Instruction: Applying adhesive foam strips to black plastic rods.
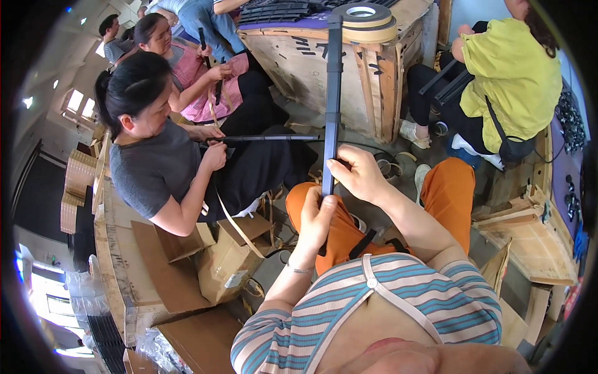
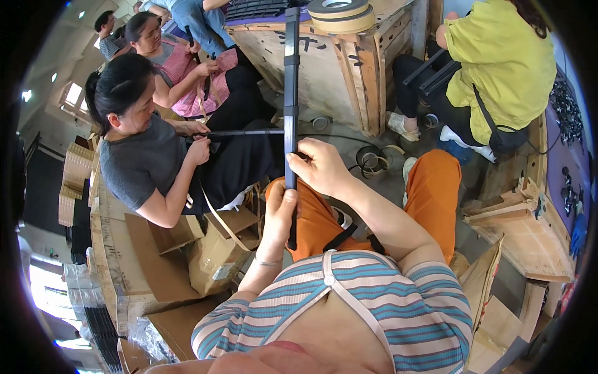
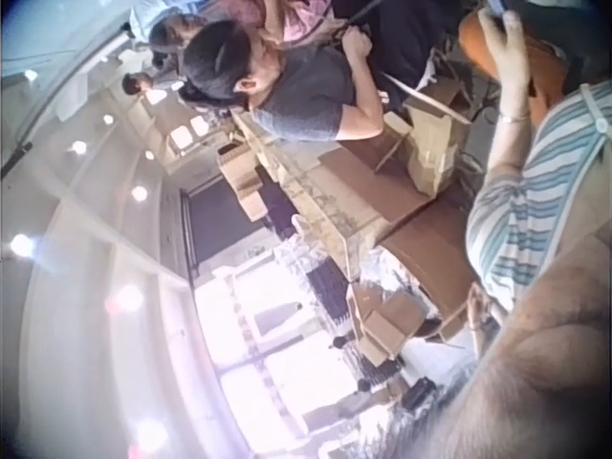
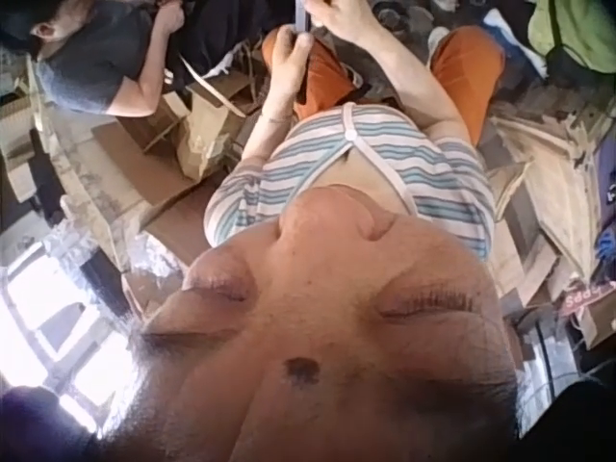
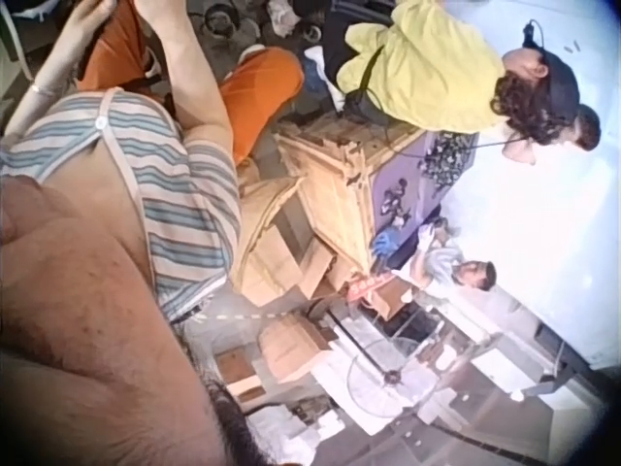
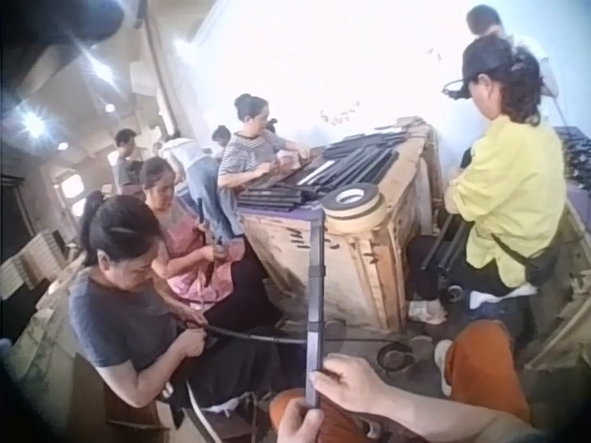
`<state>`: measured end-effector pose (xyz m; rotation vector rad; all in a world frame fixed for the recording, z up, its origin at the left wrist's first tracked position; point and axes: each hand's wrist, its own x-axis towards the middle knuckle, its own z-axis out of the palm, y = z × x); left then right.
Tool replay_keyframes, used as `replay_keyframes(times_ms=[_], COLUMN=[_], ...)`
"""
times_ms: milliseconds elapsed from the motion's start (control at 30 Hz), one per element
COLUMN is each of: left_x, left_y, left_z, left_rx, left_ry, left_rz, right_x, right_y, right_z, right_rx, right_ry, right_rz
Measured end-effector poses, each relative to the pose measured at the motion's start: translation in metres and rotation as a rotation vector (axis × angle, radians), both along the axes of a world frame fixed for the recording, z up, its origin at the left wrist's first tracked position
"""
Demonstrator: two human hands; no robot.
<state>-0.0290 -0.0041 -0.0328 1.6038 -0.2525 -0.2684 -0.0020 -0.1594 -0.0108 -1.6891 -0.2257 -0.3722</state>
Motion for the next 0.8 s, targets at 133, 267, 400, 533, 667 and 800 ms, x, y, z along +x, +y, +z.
replay_keyframes(times_ms=[133, 267, 400, 533, 667, 800], left_x=[0.004, 0.004, 0.004, 0.001, -0.001, 0.000], left_y=[-0.005, 0.006, 0.017, 0.024, 0.027, 0.025], left_z=[0.005, 0.021, 0.030, 0.040, 0.040, 0.038], left_rx=[0.085, -0.241, -0.421, -0.489, -0.532, -0.640], left_ry=[-0.116, 0.110, 0.188, 0.221, 0.254, 0.276], left_rz=[0.114, 0.035, -0.162, -0.300, -0.394, -0.482], right_x=[-0.006, -0.022, -0.033, -0.038, -0.038, -0.038], right_y=[-0.007, -0.026, -0.035, -0.039, -0.038, -0.031], right_z=[0.010, 0.024, 0.032, 0.036, 0.037, 0.043], right_rx=[-0.135, -0.217, -0.191, -0.224, -0.159, -0.162], right_ry=[-0.097, -0.038, -0.034, -0.042, -0.028, -0.033], right_rz=[-0.039, 0.039, 0.067, 0.071, 0.098, 0.099])
